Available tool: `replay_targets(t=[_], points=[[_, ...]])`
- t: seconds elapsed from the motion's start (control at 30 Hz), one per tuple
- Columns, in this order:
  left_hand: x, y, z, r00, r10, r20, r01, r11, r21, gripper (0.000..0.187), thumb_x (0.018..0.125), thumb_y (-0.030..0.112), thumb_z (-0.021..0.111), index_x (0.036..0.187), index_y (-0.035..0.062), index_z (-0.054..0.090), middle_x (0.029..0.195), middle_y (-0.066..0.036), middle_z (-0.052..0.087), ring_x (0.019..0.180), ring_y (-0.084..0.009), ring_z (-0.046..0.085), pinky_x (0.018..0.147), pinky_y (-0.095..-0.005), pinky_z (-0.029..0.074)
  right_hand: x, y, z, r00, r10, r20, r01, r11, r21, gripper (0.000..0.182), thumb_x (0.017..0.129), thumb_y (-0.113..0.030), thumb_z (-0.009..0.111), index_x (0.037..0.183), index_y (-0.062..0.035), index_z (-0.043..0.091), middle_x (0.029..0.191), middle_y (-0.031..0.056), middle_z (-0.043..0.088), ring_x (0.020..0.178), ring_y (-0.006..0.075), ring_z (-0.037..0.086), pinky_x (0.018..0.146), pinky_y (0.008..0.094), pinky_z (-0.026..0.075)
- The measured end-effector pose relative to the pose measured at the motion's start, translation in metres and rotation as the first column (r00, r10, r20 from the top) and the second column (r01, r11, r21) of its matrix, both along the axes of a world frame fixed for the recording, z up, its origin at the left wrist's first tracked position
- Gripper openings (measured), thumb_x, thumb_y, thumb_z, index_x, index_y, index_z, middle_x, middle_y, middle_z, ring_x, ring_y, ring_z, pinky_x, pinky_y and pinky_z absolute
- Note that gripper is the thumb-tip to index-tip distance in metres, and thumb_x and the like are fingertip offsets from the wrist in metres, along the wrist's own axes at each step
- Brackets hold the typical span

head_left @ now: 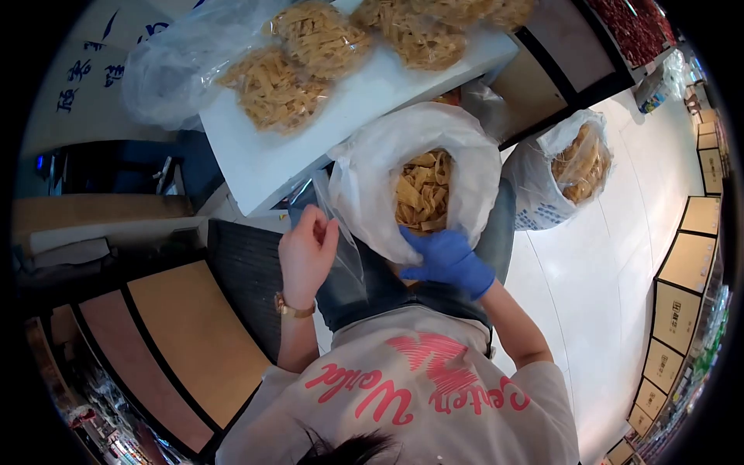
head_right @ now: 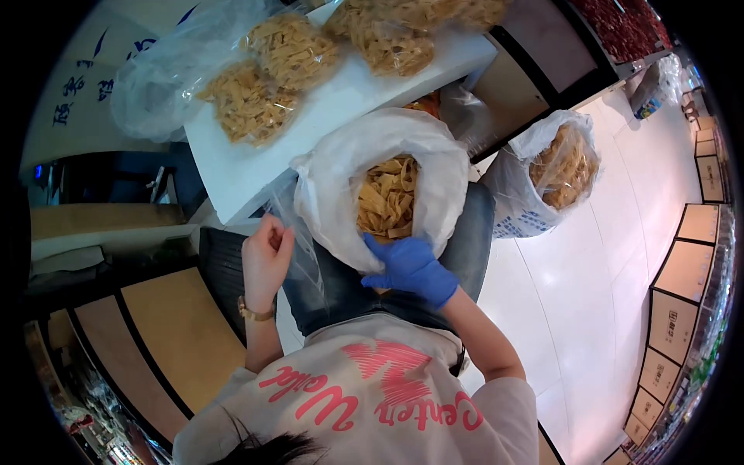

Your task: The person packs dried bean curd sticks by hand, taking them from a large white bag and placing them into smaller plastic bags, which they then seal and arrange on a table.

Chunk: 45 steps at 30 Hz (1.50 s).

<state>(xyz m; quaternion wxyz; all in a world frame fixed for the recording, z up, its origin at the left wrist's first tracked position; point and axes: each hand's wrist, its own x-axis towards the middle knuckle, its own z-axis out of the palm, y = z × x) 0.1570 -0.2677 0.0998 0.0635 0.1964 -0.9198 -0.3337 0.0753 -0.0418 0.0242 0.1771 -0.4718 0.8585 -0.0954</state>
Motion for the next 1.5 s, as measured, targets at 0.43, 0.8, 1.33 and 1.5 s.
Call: replay_targets(t=[0.43,0.8,1.33,1.5], points=[[-0.009,0.019,-0.061,0.990,-0.111,0.090,0.106,0.992,0.062,0.018,0.079,0.016,0.061,0.083,0.0079,0.045,0.062,-0.009,0.059,0.058,-0.0321,0.059,0.050,-0.0419,0.043,-0.171,0.019,-0.078,0.291,-0.504,0.814,0.956,0.179,-0.231,0.045,0.070,-0.021,0.068,0.105,0.0041,0.057,0.098,0.0117,0.062,0.090,0.0208,0.058,0.075,0.0298,0.047],[0.025,-0.014,-0.101,0.995,-0.030,-0.096,0.048,0.982,0.183,0.012,0.069,0.014,0.060,0.072,0.0023,0.065,0.070,-0.020,0.059,0.069,-0.0384,0.058,0.062,-0.0450,0.048,-0.157,-0.058,-0.052,0.035,-0.131,0.991,0.994,0.112,-0.020,0.017,0.070,-0.019,0.055,0.080,-0.0062,0.058,0.078,0.0044,0.057,0.069,0.0176,0.056,0.067,0.0287,0.048],[0.052,-0.026,-0.038,0.947,0.319,-0.046,-0.250,0.816,0.521,0.020,0.080,0.005,0.062,0.080,0.0046,0.042,0.055,-0.003,0.050,0.048,-0.0066,0.045,0.045,-0.0234,0.035,-0.137,-0.088,0.075,0.909,-0.383,-0.164,0.172,0.703,-0.690,0.058,0.074,-0.019,0.069,0.126,-0.0048,0.047,0.125,0.0183,0.044,0.112,0.0304,0.048,0.091,0.0372,0.042],[0.053,-0.013,-0.032,0.924,0.366,-0.112,-0.211,0.730,0.650,0.023,0.079,0.004,0.064,0.081,0.0031,0.041,0.059,-0.001,0.048,0.052,-0.0043,0.045,0.048,-0.0211,0.037,-0.014,-0.119,0.111,0.937,0.177,0.301,0.045,0.793,-0.607,0.052,0.077,-0.015,0.067,0.125,-0.0074,0.048,0.125,0.0173,0.044,0.108,0.0266,0.052,0.086,0.0342,0.045]])
